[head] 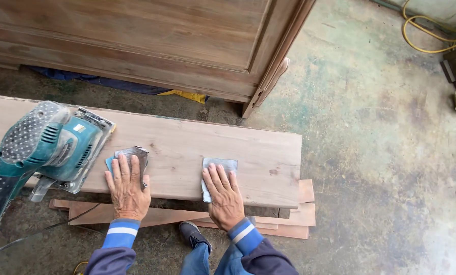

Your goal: Sanding a piece of wood manually using sandpaper and briefly with an orbital sander.

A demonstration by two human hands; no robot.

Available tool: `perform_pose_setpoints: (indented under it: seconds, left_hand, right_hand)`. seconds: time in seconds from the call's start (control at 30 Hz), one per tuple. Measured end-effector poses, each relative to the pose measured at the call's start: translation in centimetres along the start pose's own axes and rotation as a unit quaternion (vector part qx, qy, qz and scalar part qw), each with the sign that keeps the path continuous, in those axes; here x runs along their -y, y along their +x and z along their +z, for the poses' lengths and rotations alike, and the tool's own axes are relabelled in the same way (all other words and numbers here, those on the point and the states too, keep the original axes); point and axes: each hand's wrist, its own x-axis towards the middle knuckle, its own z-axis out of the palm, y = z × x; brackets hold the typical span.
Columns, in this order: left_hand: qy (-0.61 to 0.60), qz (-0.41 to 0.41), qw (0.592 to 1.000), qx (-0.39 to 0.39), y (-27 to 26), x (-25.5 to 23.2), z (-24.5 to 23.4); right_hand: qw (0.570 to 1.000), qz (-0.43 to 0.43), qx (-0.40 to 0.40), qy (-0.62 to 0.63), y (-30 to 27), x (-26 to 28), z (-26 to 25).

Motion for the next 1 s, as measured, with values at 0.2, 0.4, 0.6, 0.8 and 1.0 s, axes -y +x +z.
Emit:
perform_pose_setpoints:
  seconds: [0.2,0.4,0.6,0.8,1.0]
  left_hand:
    - [0.009,-0.050,0.999,0.008,-0.7,-0.6,1.4]
    - [0.018,-0.067,0.997,0.017,-2.9,-12.7,5.0]
    - [-0.008,-0.099,0.995,-0.006,-3.2,-17.6,3.8]
    - [-0.169,-0.229,0.955,-0.083,-8.4,-25.1,3.3]
    - [-0.395,-0.552,0.732,-0.057,-30.9,-29.6,4.4]
  right_hand:
    - [0.997,0.042,-0.054,-0.040,2.8,-16.0,-3.2]
    - [0.998,-0.043,-0.027,-0.026,-5.3,-17.6,-6.5]
    - [0.989,-0.131,0.061,-0.011,-9.8,-18.4,-7.3]
    - [0.977,-0.209,0.027,-0.028,-0.8,-17.4,-7.9]
    - [0.977,-0.208,-0.025,-0.033,-8.5,-23.5,-8.2]
